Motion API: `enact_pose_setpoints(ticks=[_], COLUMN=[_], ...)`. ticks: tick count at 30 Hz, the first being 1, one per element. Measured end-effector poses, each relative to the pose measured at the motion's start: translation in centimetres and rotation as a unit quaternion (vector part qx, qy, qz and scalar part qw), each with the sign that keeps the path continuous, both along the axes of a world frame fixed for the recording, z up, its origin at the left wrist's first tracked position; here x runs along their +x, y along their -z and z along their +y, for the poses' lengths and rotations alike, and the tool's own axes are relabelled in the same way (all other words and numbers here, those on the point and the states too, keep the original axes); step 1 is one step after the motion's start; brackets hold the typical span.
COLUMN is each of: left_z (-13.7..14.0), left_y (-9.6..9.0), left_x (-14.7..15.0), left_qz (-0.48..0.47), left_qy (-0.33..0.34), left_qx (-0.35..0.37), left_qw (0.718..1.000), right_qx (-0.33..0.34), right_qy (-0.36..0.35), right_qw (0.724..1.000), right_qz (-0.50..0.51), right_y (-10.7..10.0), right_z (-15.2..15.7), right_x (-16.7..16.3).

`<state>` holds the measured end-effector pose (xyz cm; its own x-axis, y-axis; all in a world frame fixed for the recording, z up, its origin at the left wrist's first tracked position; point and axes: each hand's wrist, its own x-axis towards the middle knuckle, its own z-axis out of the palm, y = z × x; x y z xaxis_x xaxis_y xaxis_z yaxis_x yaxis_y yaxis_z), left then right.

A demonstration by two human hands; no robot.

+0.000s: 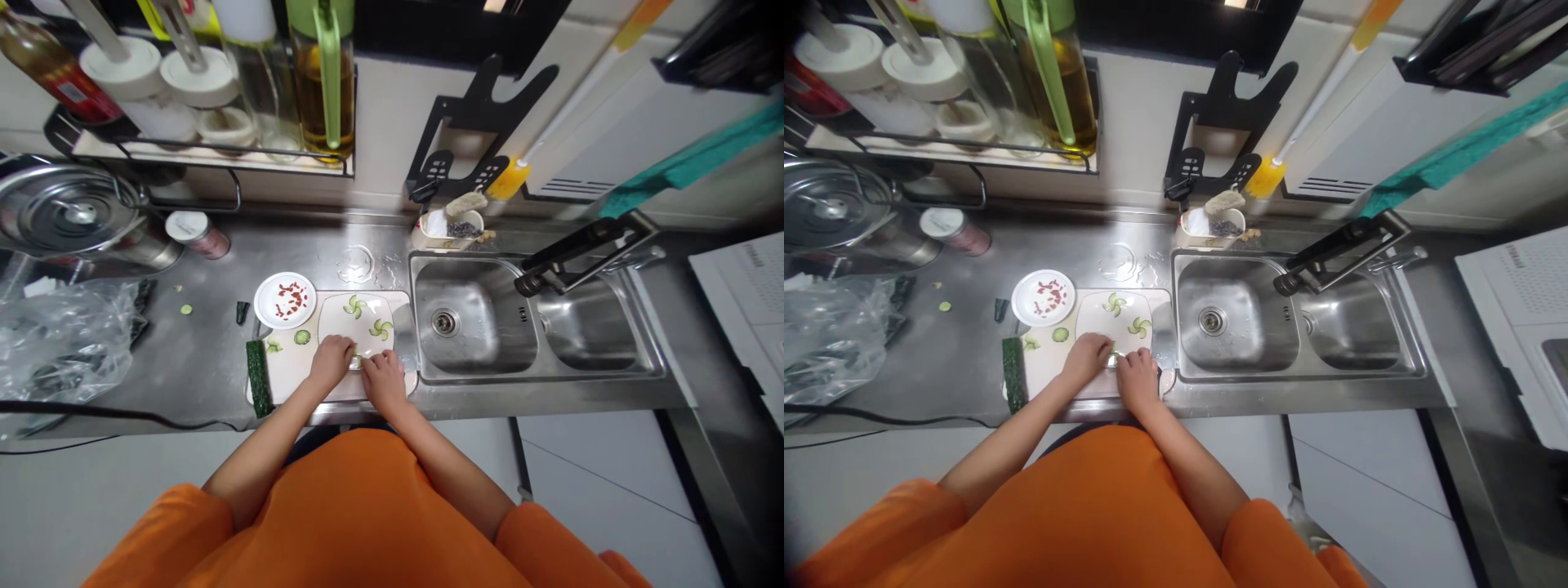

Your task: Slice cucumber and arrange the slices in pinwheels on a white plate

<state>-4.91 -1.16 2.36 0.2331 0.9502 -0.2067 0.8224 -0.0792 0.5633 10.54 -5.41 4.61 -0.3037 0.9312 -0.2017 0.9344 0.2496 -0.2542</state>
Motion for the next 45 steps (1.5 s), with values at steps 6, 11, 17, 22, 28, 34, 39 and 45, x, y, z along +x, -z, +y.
enact_pose_setpoints(ticks=[6, 11, 17, 22, 28, 34, 39, 45], left_z=[0.0, -0.7, -1.1, -0.8, -0.6, -0.2, 0.0, 0.1], left_y=[-0.6, -1.5, -1.4, -1.0, -0.5, -0.4, -0.7, -0.6], left_x=[-1.3, -5.0, -7.9, -7.5, -7.6, -7.7, -7.5, -7.3], left_qz=[-0.015, 0.025, 0.094, 0.098, 0.076, 0.060, 0.039, 0.068], left_qy=[-0.033, -0.181, -0.290, -0.297, -0.310, -0.312, -0.329, -0.328], left_qx=[0.028, 0.052, 0.003, -0.025, -0.029, -0.028, -0.043, -0.055], left_qw=[0.999, 0.982, 0.952, 0.950, 0.947, 0.948, 0.943, 0.941], right_qx=[0.001, 0.000, -0.003, 0.003, 0.001, -0.005, -0.001, -0.002], right_qy=[0.009, 0.022, 0.027, 0.021, 0.025, 0.030, 0.032, 0.034], right_qw=[1.000, 0.999, 0.999, 0.999, 0.999, 0.999, 0.999, 0.998], right_qz=[0.014, 0.031, 0.037, 0.039, 0.030, 0.035, 0.041, 0.045], right_y=[-0.3, -0.2, -0.1, -0.2, -0.5, -0.6, -0.5, -0.4], right_z=[0.1, 0.3, 0.5, 0.6, 0.5, 0.5, 0.7, 0.7], right_x=[0.1, 0.2, 0.2, 0.2, 0.2, 0.2, 0.2, 0.2])
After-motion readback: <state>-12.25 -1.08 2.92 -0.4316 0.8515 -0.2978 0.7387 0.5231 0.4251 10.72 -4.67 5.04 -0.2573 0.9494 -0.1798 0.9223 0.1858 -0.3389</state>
